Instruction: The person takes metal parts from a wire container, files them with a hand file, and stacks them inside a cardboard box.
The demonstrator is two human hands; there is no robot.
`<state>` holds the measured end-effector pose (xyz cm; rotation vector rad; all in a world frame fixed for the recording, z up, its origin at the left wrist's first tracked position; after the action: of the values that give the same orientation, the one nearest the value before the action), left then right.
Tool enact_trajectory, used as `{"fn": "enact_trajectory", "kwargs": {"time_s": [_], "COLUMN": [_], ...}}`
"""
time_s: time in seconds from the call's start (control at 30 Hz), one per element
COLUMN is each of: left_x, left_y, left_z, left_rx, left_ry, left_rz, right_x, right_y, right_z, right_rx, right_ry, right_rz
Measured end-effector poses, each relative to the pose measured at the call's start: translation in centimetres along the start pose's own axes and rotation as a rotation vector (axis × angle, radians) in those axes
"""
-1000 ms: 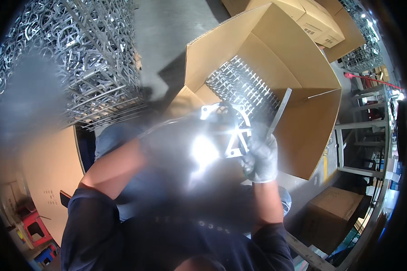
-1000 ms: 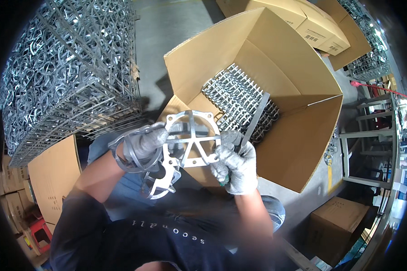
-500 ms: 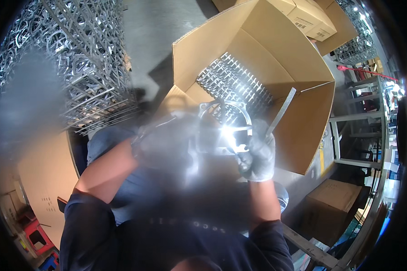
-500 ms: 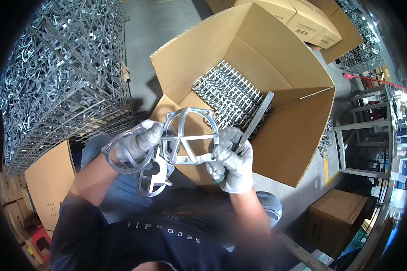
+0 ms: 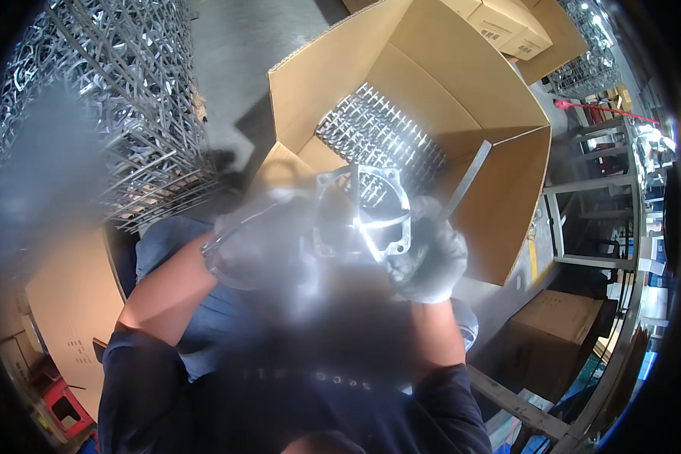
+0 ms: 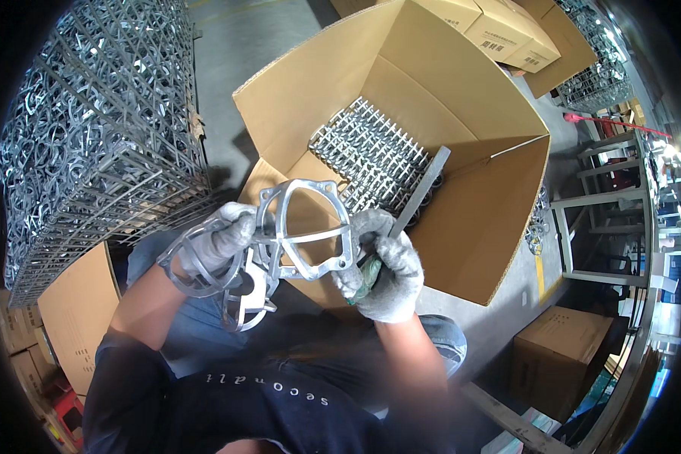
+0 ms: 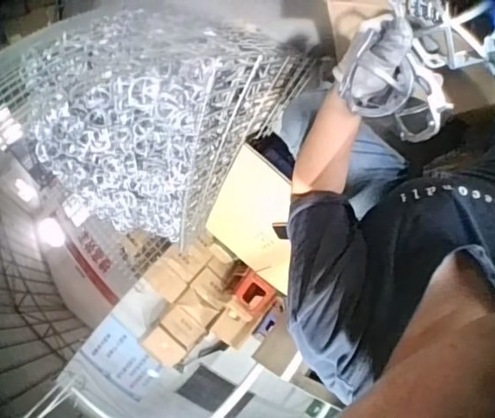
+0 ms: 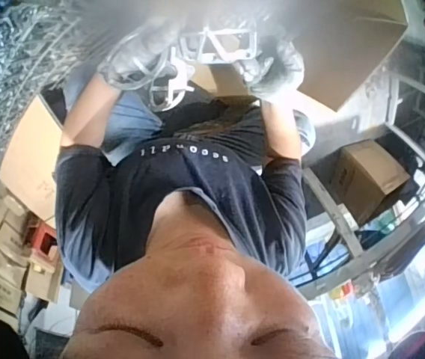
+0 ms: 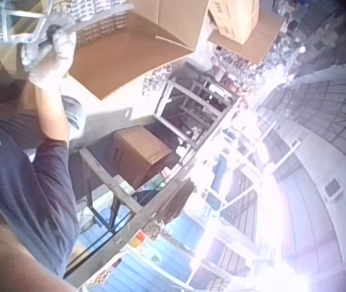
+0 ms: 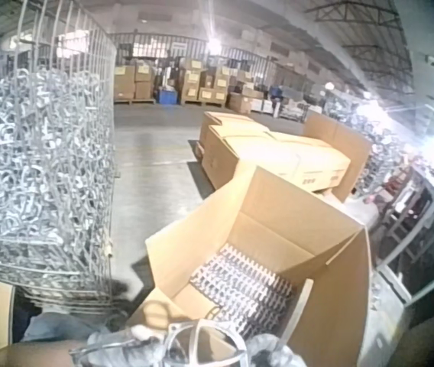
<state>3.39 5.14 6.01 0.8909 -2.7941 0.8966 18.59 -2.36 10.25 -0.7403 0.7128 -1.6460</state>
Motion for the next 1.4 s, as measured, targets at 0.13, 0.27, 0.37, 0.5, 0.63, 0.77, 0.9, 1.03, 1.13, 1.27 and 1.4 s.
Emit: {"fn": "enact_trajectory", "kwargs": {"time_s": [0.13, 0.27, 0.37, 0.5, 0.63, 0.77, 0.9, 1.03, 1.13, 1.27, 1.4], "left_x": [-0.1, 0.0, 0.3, -0.8, -1.5, -0.5, 0.3, 1.1, 1.6, 1.6, 1.5], "left_y": [-1.8, -1.8, -3.8, 1.6, -0.1, -1.9, -1.9, -0.2, 0.2, 2.5, -1.1], "left_z": [-1.7, -1.2, -2.5, 4.1, 0.6, -3.5, -4.9, -5.0, -5.7, -4.3, -5.6], "left_rx": [-0.111, 0.026, 0.154, 0.393, -0.166, -0.474, -0.491, -0.045, 0.065, -0.274, -0.652], "left_ry": [0.052, 0.113, 0.064, 0.306, -0.162, -0.182, -0.315, -0.222, -0.160, -0.245, -0.520], "left_rz": [0.087, 0.088, -0.077, -0.262, 0.018, -0.040, -0.018, -0.108, -0.213, -0.156, 0.031], "right_x": [0.2, 0.5, 0.7, 0.7, 0.1, -0.1, 0.1, 1.7, 2.1, 2.2, 2.1], "right_y": [0.0, -0.2, -0.2, -0.1, 0.1, 0.4, -0.8, -2.4, -3.0, -4.3, -2.0], "right_z": [0.3, 0.1, -0.2, -0.5, 0.0, -0.4, 0.6, 2.5, 2.7, 2.3, 1.7], "right_rx": [0.140, 0.270, 0.336, 0.430, 0.452, 0.322, 0.671, 1.092, 1.408, 1.509, 1.239], "right_ry": [0.011, -0.026, -0.011, 0.033, 0.022, 0.015, 0.129, 0.156, 0.186, 0.185, -0.046], "right_rz": [-0.044, -0.121, -0.152, -0.164, -0.187, -0.177, -0.145, 0.069, 0.176, 0.300, 0.250]}}
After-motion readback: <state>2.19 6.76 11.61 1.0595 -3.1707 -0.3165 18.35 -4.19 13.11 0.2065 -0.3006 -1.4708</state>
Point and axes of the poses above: each hand's wrist, its own x-axis away from the middle knuckle, its own y-axis out of the back of the hand, z = x × y, the point moved 7 cm from there along -x, towards the middle knuckle, and after that the axes turned 3 degrees about x, right-handed, at the moved point
